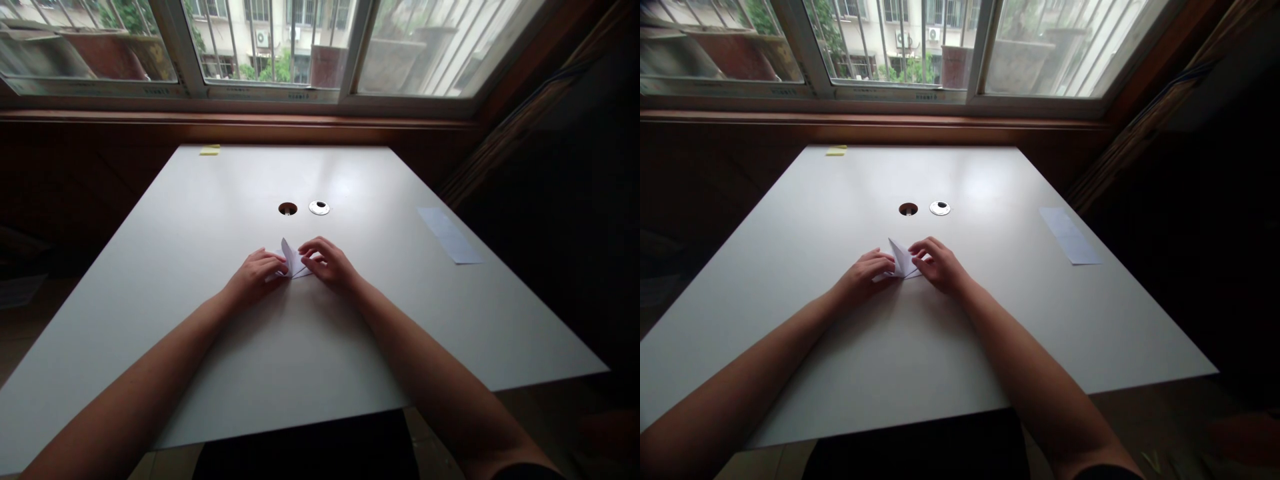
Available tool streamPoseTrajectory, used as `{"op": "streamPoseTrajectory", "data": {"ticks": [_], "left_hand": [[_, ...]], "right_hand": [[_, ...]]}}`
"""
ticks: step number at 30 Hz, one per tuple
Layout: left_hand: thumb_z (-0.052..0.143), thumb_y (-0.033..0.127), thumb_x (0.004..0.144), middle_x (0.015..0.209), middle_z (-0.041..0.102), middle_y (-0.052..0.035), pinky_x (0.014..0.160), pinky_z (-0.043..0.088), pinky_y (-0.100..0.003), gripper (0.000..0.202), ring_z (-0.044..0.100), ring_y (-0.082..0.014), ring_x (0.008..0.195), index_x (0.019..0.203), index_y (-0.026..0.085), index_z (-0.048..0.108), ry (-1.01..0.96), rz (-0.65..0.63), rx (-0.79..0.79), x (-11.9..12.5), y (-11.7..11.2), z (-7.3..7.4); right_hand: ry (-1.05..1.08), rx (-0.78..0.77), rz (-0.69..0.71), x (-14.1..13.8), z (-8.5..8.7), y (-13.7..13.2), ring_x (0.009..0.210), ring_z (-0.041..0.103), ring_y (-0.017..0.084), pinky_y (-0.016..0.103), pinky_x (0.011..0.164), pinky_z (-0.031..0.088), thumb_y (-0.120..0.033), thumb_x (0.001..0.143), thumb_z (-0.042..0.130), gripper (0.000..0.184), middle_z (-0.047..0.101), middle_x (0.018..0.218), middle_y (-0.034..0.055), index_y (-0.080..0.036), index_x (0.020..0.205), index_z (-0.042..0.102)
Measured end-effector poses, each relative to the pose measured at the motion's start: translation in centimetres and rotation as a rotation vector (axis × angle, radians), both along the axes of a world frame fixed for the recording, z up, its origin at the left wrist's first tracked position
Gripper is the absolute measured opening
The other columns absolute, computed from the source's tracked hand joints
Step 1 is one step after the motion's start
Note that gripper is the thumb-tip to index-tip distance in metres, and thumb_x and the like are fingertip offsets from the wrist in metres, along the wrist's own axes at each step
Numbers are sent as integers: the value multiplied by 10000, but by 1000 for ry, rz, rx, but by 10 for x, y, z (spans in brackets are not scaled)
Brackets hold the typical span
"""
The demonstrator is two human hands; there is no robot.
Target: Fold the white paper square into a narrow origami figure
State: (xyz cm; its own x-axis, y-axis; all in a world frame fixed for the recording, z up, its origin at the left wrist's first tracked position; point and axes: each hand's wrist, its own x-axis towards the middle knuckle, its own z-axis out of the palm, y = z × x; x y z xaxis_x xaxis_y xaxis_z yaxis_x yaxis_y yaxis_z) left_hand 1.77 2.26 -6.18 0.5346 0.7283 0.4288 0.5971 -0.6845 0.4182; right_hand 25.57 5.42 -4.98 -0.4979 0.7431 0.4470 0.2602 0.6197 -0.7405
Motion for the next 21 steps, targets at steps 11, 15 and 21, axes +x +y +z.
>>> {"op": "streamPoseTrajectory", "data": {"ticks": [11,15,21], "left_hand": [[573,299,936,975,727,-44,1057,392,-420,115,632,-200,975,921,208,640,1,-42,64,-1,1,0],[590,304,931,996,723,-46,1058,391,-421,109,631,-200,990,923,206,636,-14,-56,67,-1,0,-1],[594,319,933,1019,723,-66,1000,440,-412,126,610,-226,1082,951,204,642,-22,-85,56,-2,-1,1]], "right_hand": [[-537,570,171,-8,93,-19,1282,408,280,500,1012,478,-36,867,512,409,404,1469,48,-274,1182,616],[-796,643,287,-18,117,-13,1134,486,247,410,889,484,-82,905,528,250,576,1270,74,-222,1045,682],[-917,667,329,-17,127,-5,948,514,198,304,702,419,-186,924,593,135,640,1069,70,-196,853,707]]}}
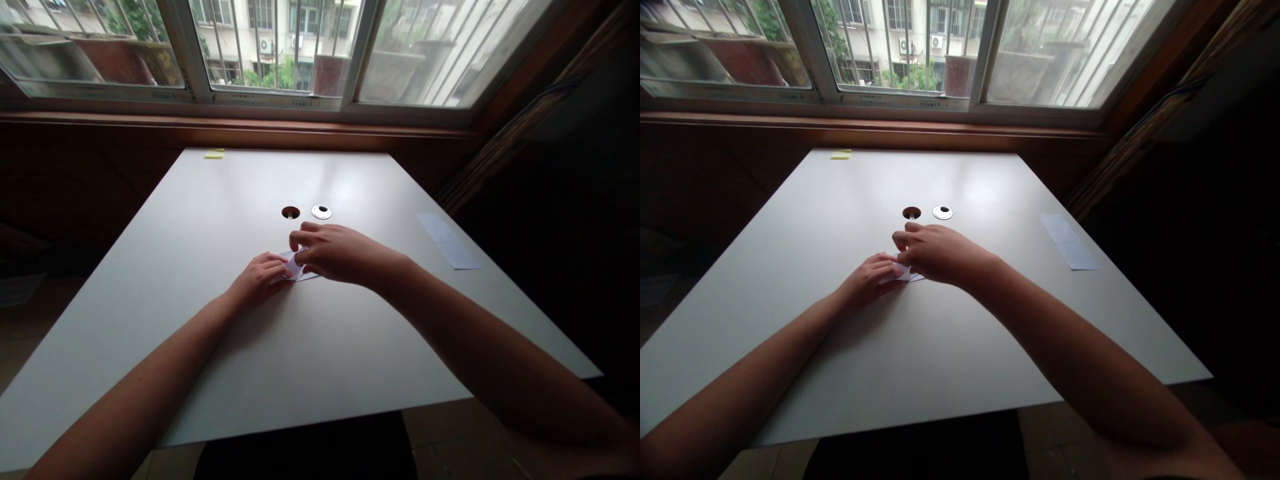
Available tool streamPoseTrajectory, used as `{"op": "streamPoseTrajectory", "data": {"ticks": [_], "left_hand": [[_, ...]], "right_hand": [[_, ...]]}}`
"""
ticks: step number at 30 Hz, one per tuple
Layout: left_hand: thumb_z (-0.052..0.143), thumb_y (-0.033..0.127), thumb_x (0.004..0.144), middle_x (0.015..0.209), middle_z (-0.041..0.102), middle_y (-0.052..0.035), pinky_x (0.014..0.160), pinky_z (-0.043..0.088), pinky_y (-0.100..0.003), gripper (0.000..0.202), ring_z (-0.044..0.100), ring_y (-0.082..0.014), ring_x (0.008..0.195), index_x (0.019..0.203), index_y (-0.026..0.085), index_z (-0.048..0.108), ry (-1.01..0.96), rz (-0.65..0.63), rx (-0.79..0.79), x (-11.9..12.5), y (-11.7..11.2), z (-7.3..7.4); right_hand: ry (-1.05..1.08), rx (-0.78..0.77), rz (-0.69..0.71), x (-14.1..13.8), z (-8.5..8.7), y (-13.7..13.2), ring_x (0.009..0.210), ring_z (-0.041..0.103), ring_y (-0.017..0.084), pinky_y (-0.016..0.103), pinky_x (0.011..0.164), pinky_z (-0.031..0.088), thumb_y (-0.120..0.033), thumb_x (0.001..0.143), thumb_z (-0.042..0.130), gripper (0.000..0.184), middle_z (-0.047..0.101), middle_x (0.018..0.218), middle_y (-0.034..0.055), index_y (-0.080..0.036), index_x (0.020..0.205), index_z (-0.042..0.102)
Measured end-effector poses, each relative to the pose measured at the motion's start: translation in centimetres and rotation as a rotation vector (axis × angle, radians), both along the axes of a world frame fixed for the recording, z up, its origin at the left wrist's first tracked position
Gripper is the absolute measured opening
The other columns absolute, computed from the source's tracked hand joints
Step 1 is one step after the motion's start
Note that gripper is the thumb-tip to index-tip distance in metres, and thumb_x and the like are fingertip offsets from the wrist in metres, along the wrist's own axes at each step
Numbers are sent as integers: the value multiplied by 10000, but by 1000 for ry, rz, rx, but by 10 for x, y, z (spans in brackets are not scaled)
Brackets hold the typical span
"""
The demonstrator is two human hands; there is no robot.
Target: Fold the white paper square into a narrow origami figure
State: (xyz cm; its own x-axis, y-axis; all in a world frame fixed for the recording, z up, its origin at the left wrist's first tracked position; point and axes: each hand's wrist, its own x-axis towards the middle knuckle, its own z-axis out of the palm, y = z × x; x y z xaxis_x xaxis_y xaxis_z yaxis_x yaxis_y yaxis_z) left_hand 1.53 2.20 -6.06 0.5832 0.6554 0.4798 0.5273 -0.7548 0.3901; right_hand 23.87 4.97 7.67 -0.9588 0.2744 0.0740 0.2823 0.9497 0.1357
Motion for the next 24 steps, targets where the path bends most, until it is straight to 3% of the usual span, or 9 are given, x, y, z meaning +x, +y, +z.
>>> {"op": "streamPoseTrajectory", "data": {"ticks": [10,17,24], "left_hand": [[518,304,970,1039,680,-76,880,501,-320,200,633,-186,963,954,215,696,-43,21,-129,-1,-1,3],[530,355,960,972,661,-64,805,496,-263,228,643,-166,876,941,199,694,-106,75,-249,-6,4,0],[531,408,958,921,644,-55,754,475,-262,263,616,-161,821,927,197,686,-152,118,-269,-5,5,1]], "right_hand": [[97,-160,-101,28,-19,18,942,566,188,315,784,475,-266,896,657,119,636,1082,59,-221,830,745],[222,-310,-185,49,-36,24,877,617,165,311,803,497,-222,875,669,92,651,1094,55,-232,849,756],[309,-413,-244,61,-45,22,846,642,160,297,778,512,-252,884,656,101,658,1093,66,-223,890,753]]}}
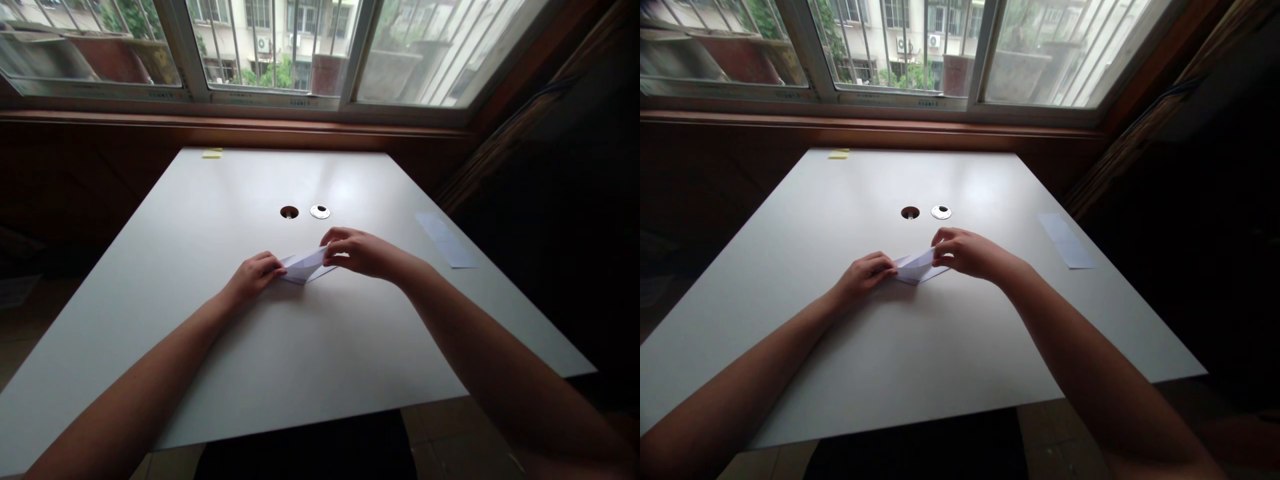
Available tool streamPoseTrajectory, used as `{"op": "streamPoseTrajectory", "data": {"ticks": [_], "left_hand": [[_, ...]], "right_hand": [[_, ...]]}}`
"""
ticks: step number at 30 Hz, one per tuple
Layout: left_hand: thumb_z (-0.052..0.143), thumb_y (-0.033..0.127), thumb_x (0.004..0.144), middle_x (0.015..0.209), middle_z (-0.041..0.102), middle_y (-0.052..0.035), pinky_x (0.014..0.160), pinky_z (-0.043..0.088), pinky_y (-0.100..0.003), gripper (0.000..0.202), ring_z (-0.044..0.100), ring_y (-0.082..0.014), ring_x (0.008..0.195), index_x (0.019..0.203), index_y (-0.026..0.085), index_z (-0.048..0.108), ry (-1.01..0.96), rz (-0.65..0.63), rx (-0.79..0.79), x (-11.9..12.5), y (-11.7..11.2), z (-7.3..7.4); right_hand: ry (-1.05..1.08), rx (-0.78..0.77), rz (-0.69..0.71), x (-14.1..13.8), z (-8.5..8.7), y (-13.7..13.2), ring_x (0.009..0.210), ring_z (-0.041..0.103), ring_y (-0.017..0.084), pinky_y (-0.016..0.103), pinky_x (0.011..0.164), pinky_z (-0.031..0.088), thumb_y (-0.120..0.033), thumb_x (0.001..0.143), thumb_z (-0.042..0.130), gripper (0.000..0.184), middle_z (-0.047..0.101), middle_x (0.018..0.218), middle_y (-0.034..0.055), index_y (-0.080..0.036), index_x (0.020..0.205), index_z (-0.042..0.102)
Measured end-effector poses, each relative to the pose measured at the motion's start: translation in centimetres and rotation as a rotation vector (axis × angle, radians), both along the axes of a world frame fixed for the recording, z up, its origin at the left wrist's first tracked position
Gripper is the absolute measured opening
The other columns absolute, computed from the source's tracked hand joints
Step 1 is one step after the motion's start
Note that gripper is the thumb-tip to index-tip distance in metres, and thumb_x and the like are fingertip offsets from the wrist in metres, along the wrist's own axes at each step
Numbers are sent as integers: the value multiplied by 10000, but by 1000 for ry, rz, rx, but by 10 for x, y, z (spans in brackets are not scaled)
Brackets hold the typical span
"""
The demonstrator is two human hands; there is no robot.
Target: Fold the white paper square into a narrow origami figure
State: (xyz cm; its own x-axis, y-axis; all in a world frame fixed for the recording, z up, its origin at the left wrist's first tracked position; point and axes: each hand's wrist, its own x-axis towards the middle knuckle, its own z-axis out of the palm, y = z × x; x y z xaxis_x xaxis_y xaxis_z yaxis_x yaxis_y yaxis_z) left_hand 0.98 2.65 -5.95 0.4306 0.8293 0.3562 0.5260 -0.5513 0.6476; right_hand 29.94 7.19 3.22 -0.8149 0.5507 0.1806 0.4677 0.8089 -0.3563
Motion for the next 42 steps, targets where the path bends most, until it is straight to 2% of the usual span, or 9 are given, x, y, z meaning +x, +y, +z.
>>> {"op": "streamPoseTrajectory", "data": {"ticks": [4,8,12,16,23,27,33,37,42], "left_hand": [[558,414,944,916,645,-62,841,464,-322,251,581,-194,891,920,200,686,49,25,82,1,-2,1],[584,446,922,1033,622,-83,936,459,-392,260,558,-220,995,921,209,691,43,95,142,1,-4,1],[552,443,940,1123,572,-94,825,527,-322,274,594,-189,959,925,198,672,-60,85,46,2,-6,3],[535,420,955,1025,618,-73,774,520,-284,258,611,-167,871,921,194,656,-82,65,-4,3,-6,6],[536,411,953,947,620,-55,697,493,-247,258,593,-147,804,897,185,647,-135,107,-47,4,-7,10],[562,399,939,958,606,-57,717,500,-259,242,592,-155,846,893,181,658,-209,122,-77,4,-8,12],[579,390,921,1011,602,-66,736,520,-274,238,610,-161,868,866,174,662,-305,81,-188,2,-7,15],[595,348,890,975,614,-50,691,495,-265,218,594,-151,820,768,170,626,-227,140,-194,2,-7,18],[587,267,842,961,610,-42,710,504,-283,150,592,-151,798,723,177,576,-97,178,-110,4,-8,15]], "right_hand": [[45,-6,-10,8,-8,0,828,650,149,295,772,522,-257,882,658,98,658,1116,62,-232,885,753],[77,4,-22,18,-16,-1,858,658,160,309,782,535,-266,892,647,113,671,1106,60,-243,898,757],[122,3,-33,26,-22,-6,920,666,187,354,833,543,-292,910,625,144,683,1108,69,-261,947,762],[176,-42,-61,32,-31,-10,951,666,196,365,853,546,-337,911,630,177,683,1119,76,-261,1009,757],[250,-73,-206,33,-45,-17,799,672,180,342,752,553,-406,933,582,264,699,1081,90,-218,967,764],[310,-131,-260,30,-51,-21,756,658,165,328,713,556,-442,922,585,295,699,1086,94,-204,920,760],[443,-301,-363,26,-63,-22,855,655,189,319,708,561,-501,881,615,339,682,1093,97,-192,842,748],[494,-395,-444,19,-64,-20,882,655,199,328,722,572,-520,853,638,352,666,1111,96,-184,828,742],[456,-364,-531,4,-52,-17,812,656,172,343,759,566,-474,855,643,316,676,1083,86,-176,791,726]]}}
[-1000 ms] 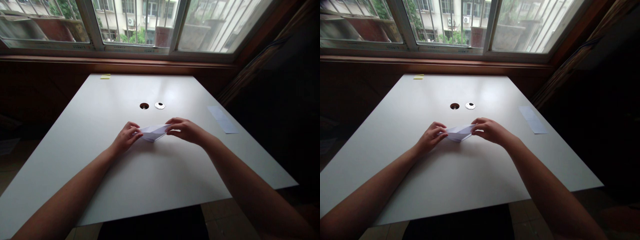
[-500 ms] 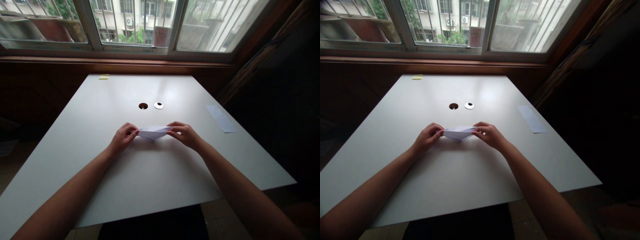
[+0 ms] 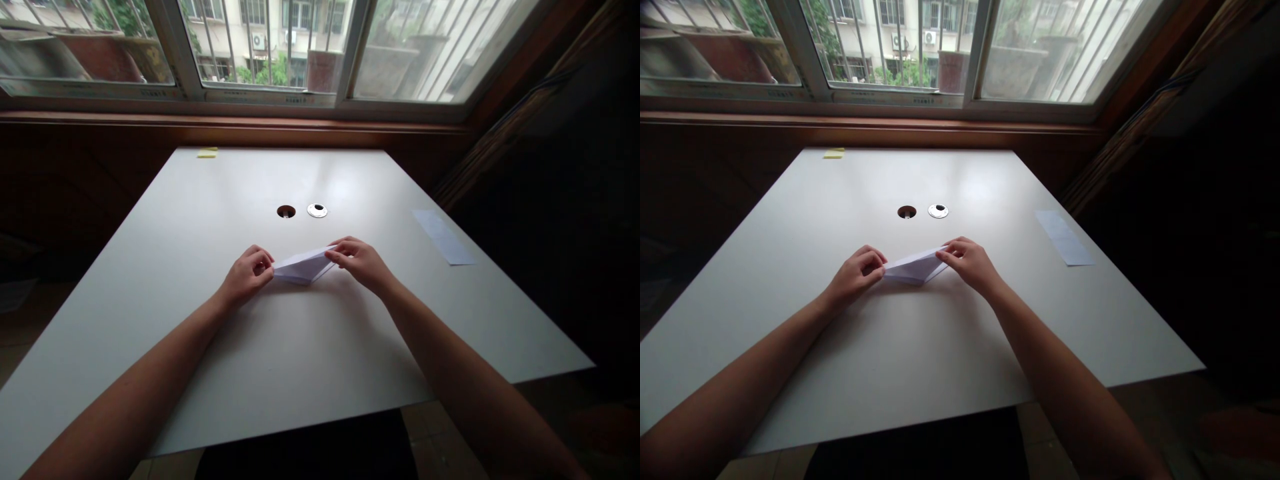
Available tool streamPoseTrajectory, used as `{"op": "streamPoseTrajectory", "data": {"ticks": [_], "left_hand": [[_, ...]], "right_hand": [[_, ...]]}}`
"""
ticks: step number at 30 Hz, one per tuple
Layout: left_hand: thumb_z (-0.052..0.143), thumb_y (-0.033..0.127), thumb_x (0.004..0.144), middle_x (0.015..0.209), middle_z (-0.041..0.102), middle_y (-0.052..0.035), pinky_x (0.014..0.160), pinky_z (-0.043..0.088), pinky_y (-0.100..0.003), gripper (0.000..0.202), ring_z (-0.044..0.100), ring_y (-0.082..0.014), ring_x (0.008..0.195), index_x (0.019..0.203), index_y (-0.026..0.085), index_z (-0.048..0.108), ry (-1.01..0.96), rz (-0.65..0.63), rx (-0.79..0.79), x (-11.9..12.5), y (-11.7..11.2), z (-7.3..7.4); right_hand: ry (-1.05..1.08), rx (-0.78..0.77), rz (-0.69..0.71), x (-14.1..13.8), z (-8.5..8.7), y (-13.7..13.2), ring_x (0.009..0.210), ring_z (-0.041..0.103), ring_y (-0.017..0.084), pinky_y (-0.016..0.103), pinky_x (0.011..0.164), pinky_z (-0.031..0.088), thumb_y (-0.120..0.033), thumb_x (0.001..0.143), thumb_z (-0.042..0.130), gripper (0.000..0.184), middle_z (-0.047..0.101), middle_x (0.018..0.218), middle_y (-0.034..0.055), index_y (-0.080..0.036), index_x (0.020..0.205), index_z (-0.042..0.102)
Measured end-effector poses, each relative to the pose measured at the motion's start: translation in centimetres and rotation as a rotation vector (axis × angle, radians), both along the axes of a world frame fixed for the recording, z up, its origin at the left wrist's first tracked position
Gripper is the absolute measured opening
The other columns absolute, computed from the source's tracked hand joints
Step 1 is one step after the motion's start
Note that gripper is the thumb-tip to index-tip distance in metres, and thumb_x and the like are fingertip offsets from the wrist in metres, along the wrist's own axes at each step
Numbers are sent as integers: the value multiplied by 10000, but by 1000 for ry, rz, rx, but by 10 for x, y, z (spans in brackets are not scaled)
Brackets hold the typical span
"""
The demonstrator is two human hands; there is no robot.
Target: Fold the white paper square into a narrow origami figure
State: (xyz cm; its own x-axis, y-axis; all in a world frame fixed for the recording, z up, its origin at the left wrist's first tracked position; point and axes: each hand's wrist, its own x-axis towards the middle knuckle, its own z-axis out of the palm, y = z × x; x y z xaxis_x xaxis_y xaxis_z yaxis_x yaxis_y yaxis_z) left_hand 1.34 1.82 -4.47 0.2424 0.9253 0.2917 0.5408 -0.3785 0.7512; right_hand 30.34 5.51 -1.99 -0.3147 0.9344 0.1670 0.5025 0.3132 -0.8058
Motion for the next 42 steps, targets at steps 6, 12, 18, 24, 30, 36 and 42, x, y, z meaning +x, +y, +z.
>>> {"op": "streamPoseTrajectory", "data": {"ticks": [6,12,18,24,30,36,42], "left_hand": [[571,161,807,1191,620,-74,959,492,-385,87,594,-221,1099,740,194,527,108,-150,115,0,-1,-4],[545,62,771,1310,588,-86,971,497,-373,144,579,-213,1172,790,198,500,163,-331,178,6,-5,-7],[557,88,803,1243,617,-109,1007,486,-419,382,577,-232,1164,1165,207,527,223,-349,228,7,-5,-9],[542,175,888,1239,613,-108,1006,482,-428,482,543,-255,1139,1364,215,482,380,-388,309,10,-3,-11],[526,220,925,1142,648,-117,951,506,-402,431,563,-244,1052,1353,187,495,368,-352,306,11,-4,-11],[520,198,936,1096,694,-82,948,502,-390,313,576,-227,1046,1247,198,555,271,-308,274,10,-3,-12],[459,123,944,976,691,-71,1002,470,-403,289,556,-225,1122,1215,171,546,174,-224,300,10,1,-11]], "right_hand": [[-80,123,-44,-17,10,2,725,646,144,349,741,564,-395,856,652,275,663,1079,90,-155,723,677],[-95,240,-17,-23,4,4,742,631,141,359,749,585,-356,867,656,202,613,1079,87,-156,841,662],[-83,349,-29,-28,-7,3,748,611,141,353,670,598,-351,883,632,237,539,1186,90,-193,1053,588],[18,311,-10,-29,-22,7,791,615,155,334,649,598,-333,869,638,508,514,1234,88,-268,1319,412],[170,110,18,-27,-38,14,828,657,177,370,707,613,-358,822,688,860,568,1222,89,-328,1499,158],[231,-48,102,-25,-43,19,940,682,201,402,857,590,-315,798,697,721,665,996,13,-313,1431,352],[304,-112,225,-29,-44,19,918,701,191,381,877,585,-274,773,728,662,682,1002,13,-308,1369,442]]}}
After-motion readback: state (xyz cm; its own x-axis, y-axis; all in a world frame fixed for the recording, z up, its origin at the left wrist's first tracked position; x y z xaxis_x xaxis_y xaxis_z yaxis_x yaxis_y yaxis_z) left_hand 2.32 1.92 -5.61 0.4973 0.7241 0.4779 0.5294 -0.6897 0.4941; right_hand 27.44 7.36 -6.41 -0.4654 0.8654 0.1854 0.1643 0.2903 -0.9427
